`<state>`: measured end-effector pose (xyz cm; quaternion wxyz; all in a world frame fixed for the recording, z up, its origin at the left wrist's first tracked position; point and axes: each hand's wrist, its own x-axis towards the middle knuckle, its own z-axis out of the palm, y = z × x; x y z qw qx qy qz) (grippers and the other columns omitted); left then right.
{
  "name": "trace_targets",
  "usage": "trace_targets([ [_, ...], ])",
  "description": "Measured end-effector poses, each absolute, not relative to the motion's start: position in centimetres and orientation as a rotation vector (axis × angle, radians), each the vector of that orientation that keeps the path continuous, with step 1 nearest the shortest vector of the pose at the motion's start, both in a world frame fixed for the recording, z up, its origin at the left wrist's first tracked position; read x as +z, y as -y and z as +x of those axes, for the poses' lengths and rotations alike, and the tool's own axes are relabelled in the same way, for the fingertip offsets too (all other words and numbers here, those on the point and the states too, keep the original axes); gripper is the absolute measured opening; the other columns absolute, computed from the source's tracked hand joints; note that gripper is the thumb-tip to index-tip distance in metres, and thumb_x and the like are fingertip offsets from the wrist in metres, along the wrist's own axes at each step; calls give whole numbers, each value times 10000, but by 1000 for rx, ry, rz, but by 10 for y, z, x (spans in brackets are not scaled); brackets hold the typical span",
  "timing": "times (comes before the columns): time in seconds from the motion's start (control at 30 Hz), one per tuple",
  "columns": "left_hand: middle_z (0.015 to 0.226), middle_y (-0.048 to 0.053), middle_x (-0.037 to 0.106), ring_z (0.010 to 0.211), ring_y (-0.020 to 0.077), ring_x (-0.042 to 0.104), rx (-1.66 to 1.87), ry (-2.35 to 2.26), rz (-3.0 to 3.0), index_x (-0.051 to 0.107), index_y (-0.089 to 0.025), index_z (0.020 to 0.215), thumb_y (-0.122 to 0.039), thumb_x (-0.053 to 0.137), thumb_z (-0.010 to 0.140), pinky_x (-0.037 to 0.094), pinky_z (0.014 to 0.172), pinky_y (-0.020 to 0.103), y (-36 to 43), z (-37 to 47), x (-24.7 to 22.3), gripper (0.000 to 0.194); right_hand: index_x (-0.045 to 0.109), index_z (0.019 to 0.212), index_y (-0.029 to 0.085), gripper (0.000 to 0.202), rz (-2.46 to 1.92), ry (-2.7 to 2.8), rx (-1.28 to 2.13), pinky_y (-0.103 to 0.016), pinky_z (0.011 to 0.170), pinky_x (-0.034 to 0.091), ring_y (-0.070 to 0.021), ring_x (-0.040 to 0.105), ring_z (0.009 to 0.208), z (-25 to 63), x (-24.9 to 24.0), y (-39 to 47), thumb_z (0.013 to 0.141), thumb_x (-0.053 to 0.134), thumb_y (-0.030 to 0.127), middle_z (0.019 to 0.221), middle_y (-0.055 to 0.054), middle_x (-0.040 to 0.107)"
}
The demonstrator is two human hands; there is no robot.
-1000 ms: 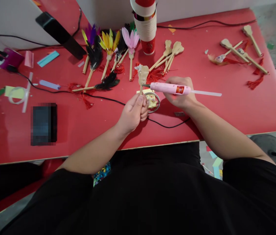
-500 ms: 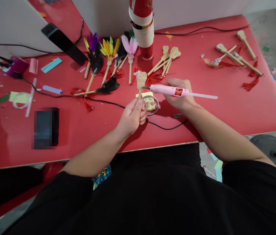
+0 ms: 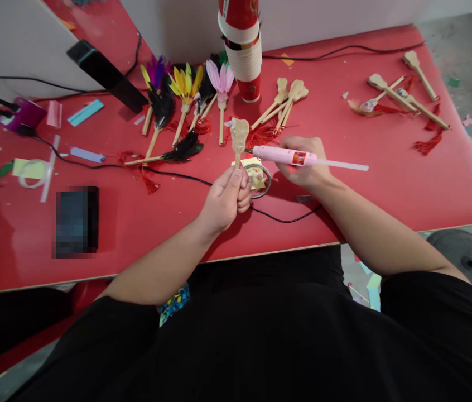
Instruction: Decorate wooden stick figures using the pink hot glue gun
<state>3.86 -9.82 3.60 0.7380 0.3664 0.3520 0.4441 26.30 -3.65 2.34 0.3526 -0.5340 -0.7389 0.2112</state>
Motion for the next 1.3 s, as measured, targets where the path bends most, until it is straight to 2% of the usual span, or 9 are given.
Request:
trace_targets([
  [0.2,581,-122,303,429,52,192,998,-763,818,455,-232,863,-584,629,1093,171,412,177,97,38,34,455,618,702,289,160,-1280,1878,580,-394,560,443,-210,560,546,259,35,44,771,726,385,633,-52,679],
  [0.4,584,-117,320,435,54,213,992,-773,832,466,-228,867,-581,629,1095,191,419,178,98,39,33,450,619,739,285,204,-1374,1880,614,-411,638,495,-209,554,595,254,32,45,799,765,414,672,-49,676],
  [0.7,578,-116,326,435,58,217,971,-794,814,474,-227,870,-565,631,1096,203,421,174,101,39,35,435,616,735,293,303,-1414,1842,569,-407,614,534,-216,568,591,256,22,39,869,823,470,659,-18,646],
  [0.9,589,-113,342,439,53,212,968,-777,827,467,-229,873,-575,645,1086,194,420,173,102,37,36,443,572,697,276,389,-1459,1823,539,-386,592,493,-204,536,588,253,22,37,934,757,523,626,-16,590],
  [1.0,588,-116,335,441,54,204,966,-748,847,469,-231,879,-587,648,1080,195,422,175,102,37,35,447,540,675,284,417,-1460,1827,507,-382,567,478,-203,512,573,253,20,35,912,749,556,605,-11,573],
  [1.17,581,-121,313,436,57,199,963,-771,853,446,-238,870,-613,652,1068,185,416,178,102,38,34,472,575,688,282,336,-1455,1820,517,-381,570,476,-205,535,573,251,21,35,889,766,471,619,-10,600],
  [1.3,586,-126,318,433,49,204,978,-768,871,441,-238,871,-649,685,1039,190,409,173,104,40,34,507,541,660,278,406,-1451,1790,498,-391,559,458,-200,507,560,251,21,36,929,748,500,624,-18,593],
])
